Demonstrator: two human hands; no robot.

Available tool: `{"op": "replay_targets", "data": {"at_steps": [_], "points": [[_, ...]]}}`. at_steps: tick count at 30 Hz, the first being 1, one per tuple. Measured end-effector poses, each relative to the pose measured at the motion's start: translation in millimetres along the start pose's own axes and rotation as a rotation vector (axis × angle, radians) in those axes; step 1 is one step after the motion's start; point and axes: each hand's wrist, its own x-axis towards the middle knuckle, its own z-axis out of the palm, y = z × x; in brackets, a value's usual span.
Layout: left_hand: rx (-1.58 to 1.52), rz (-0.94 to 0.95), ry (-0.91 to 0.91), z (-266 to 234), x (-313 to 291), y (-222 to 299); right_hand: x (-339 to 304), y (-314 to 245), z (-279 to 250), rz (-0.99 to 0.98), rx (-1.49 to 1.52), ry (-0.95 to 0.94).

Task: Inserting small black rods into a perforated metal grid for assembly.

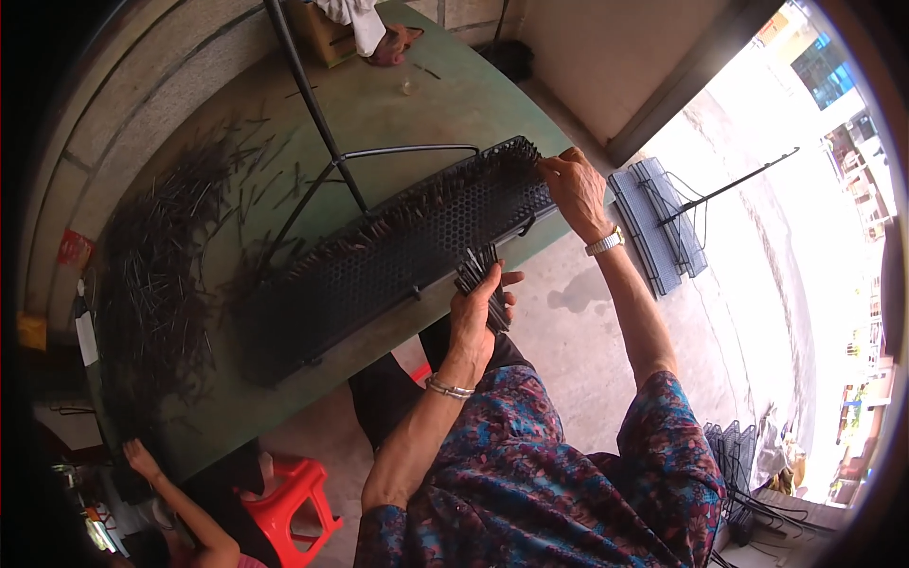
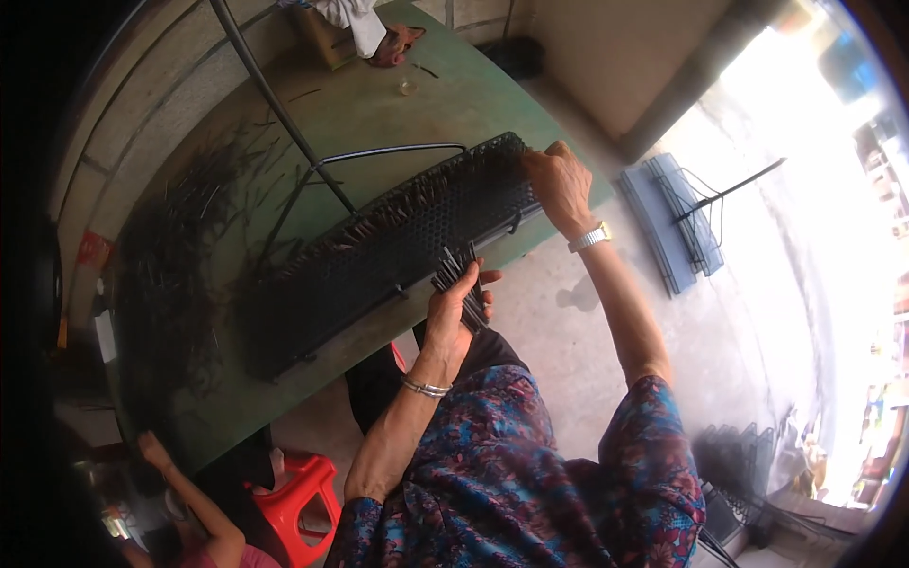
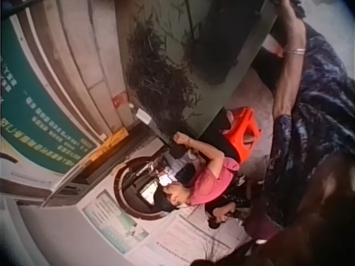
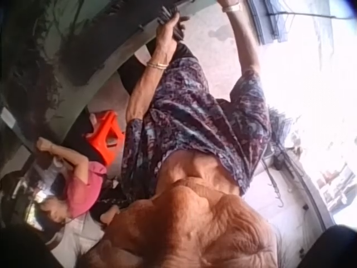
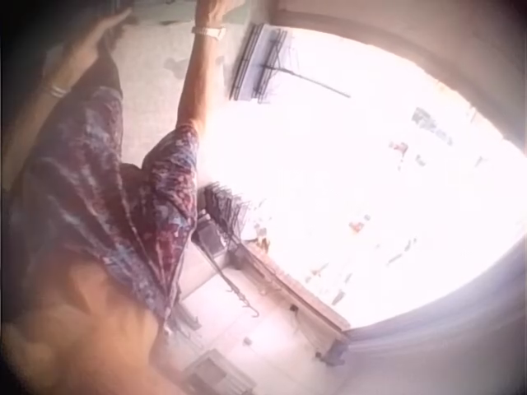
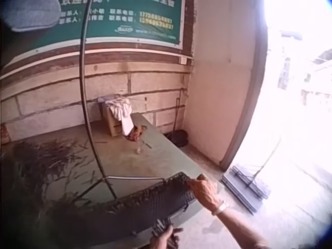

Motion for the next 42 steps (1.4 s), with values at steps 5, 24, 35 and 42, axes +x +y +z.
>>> {"op": "replay_targets", "data": {"at_steps": [5, 24, 35, 42], "points": [[0.029, 0.000, 0.008, -2, 0, 4, -19, -26, -8, -0.054, -0.061, 0.079], [0.205, 0.024, -0.018, -9, 6, 3, -42, -57, -32, 0.240, 1.055, -0.750], [-0.127, -0.055, 0.046, -12, 19, -2, 3, -40, 5, 0.071, 0.529, 0.225], [-0.162, -0.021, 0.063, -15, 17, -3, 2, -44, 12, 0.124, 0.469, 0.154]]}}
